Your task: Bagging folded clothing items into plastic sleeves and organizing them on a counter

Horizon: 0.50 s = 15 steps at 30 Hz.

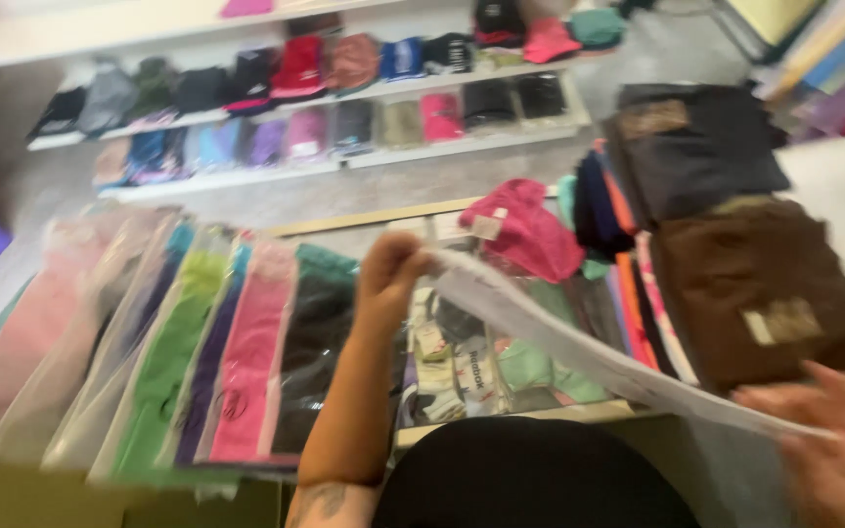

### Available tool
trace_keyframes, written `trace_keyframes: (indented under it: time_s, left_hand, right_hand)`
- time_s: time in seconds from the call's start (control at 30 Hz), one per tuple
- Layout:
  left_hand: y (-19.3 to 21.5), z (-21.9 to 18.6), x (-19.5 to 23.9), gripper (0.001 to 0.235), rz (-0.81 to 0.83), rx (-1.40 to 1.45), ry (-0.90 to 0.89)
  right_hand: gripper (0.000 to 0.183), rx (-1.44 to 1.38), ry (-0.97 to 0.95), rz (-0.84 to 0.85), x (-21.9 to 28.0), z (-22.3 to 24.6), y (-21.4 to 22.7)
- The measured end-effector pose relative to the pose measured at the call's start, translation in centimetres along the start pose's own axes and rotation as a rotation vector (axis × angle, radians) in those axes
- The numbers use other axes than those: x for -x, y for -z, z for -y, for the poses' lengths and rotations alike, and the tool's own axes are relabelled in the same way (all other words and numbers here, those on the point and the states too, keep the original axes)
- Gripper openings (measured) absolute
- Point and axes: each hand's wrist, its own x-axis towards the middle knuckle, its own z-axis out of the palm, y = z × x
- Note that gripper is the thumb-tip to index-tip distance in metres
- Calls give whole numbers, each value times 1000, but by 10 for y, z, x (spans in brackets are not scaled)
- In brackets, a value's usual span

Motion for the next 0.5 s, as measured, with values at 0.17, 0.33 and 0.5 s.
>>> trace_keyframes:
  time_s: [0.17,0.33,0.5]
  left_hand:
    - [4,-38,12,15,-46,-5,43]
    - [8,-46,12,7,59,-160,63]
    - [-13,-28,14,10,67,-106,88]
  right_hand:
    - [23,139,246,120,-5,2,-6]
    - [32,-19,324,-33,-30,22,30]
    - [22,334,145,-226,-106,109,62]
